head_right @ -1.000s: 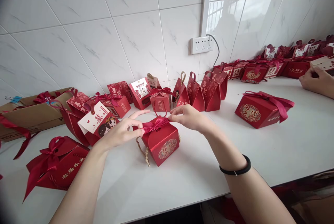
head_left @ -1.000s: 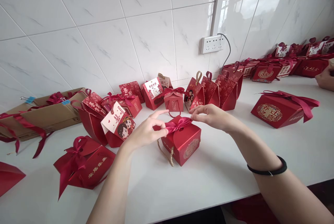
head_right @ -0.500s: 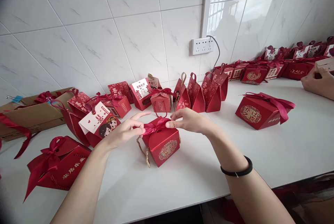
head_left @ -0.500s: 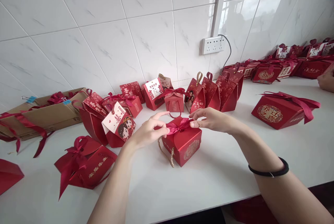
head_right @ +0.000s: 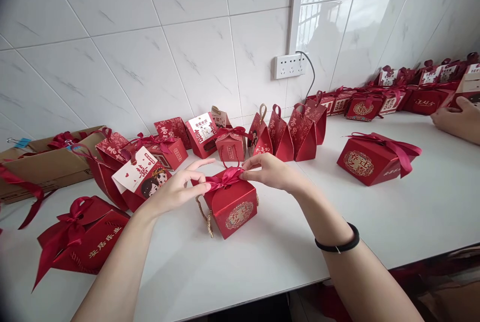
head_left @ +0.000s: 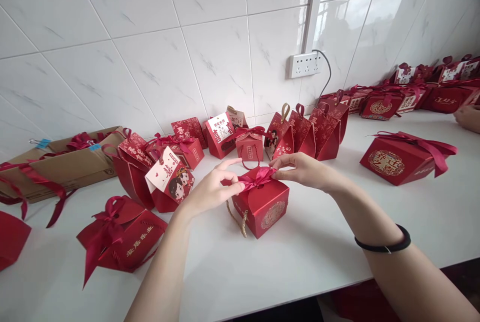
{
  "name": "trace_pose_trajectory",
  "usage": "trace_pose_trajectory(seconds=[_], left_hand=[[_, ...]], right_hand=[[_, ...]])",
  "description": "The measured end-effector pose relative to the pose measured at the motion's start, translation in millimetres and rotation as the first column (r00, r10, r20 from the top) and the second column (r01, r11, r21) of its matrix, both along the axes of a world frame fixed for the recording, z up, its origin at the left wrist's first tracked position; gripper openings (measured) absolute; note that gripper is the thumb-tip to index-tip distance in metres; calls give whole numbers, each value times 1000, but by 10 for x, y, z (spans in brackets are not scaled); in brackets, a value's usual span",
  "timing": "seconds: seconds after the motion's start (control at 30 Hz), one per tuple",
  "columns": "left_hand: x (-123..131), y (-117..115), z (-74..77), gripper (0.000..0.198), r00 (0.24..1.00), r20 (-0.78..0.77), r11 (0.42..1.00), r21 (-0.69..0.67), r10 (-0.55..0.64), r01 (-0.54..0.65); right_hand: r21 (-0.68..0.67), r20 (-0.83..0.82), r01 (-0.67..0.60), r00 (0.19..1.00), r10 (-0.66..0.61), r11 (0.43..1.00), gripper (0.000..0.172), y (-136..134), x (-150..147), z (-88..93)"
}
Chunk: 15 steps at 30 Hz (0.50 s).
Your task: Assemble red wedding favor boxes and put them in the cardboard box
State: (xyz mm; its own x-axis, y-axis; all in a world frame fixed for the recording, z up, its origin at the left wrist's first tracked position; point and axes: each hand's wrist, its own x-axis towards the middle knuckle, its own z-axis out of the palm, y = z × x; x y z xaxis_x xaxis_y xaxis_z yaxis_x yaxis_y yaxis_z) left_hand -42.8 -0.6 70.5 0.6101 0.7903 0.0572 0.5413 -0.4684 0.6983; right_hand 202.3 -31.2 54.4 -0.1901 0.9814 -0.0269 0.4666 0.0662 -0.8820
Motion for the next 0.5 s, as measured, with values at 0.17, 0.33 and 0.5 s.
trace_pose_trajectory(seconds=[0.17, 0.33, 0.5], left_hand=[[33, -6, -13, 32, 993, 79, 993, 74, 84, -90], [62, -34, -8, 25, 993, 67, 991, 91, 94, -99], [61, -42, -27, 14, 995, 57, 982, 162, 84, -93]], right_hand=[[29, -4, 12, 1000, -12, 1000, 18, 9, -6, -9], [49, -14, -32, 999, 32, 998, 27, 11, -9, -1], [56, -64, -83, 994, 87, 995, 38, 18, 8, -12]])
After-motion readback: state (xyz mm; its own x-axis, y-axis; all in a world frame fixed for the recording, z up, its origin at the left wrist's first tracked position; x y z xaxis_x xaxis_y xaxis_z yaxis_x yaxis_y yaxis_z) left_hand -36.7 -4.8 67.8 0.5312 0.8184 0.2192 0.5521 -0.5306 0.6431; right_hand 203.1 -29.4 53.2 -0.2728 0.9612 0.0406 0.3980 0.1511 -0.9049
